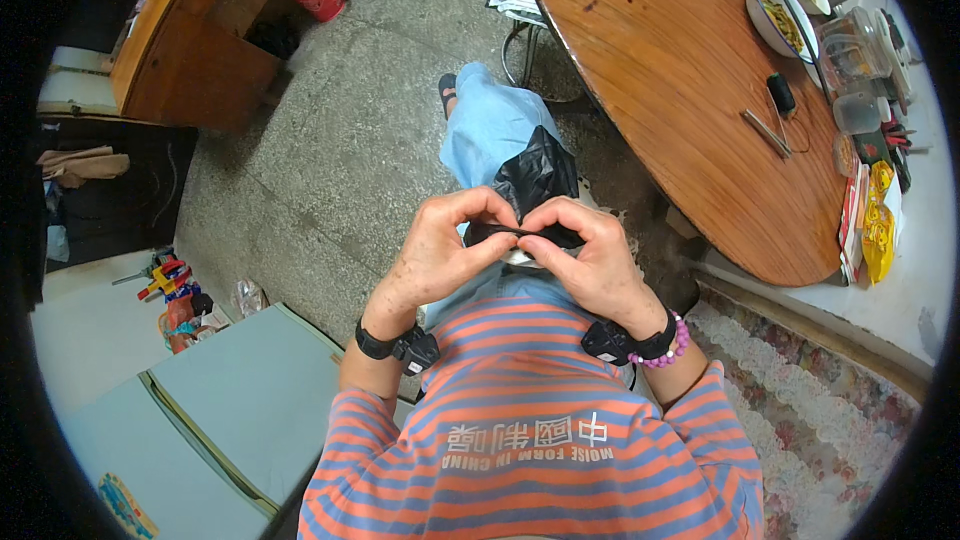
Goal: The person threads a long yellow cord through the hem of a black drawstring bag by hand, pushing the cord through the fabric channel.
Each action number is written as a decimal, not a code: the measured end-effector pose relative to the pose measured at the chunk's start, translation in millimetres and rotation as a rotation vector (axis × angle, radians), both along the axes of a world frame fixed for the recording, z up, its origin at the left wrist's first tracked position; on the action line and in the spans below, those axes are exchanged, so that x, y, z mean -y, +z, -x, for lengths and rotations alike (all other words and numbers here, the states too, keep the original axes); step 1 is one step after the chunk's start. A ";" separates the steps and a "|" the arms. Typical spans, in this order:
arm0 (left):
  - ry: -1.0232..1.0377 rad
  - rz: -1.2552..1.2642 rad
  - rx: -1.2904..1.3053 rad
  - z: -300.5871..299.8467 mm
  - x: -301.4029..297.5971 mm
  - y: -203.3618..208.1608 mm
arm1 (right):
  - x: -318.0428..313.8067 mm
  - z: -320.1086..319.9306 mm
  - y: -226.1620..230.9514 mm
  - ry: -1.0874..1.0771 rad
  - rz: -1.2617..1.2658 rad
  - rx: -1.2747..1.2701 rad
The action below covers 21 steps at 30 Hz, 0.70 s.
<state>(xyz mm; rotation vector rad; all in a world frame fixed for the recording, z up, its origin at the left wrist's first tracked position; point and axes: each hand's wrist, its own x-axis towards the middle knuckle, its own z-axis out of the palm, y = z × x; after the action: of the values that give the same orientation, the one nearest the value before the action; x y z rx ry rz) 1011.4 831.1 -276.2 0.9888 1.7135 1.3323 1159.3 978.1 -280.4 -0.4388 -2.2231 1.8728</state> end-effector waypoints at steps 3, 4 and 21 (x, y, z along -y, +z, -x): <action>0.005 -0.035 0.026 1.8 5.0 -0.1 | 0.9 -3.8 -4.9 -0.061 0.143 -0.047; 0.008 -0.031 0.026 1.7 8.0 -1.9 | -0.5 -5.3 -3.1 -0.068 0.220 -0.026; -0.033 -0.045 0.484 -6.7 7.0 -25.0 | -1.8 -0.6 3.1 0.023 0.094 0.077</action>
<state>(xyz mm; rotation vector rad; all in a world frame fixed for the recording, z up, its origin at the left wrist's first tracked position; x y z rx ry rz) 1018.2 824.1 -301.2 0.6441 1.2993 1.4520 1159.9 979.9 -277.3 -0.5123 -2.2031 2.0115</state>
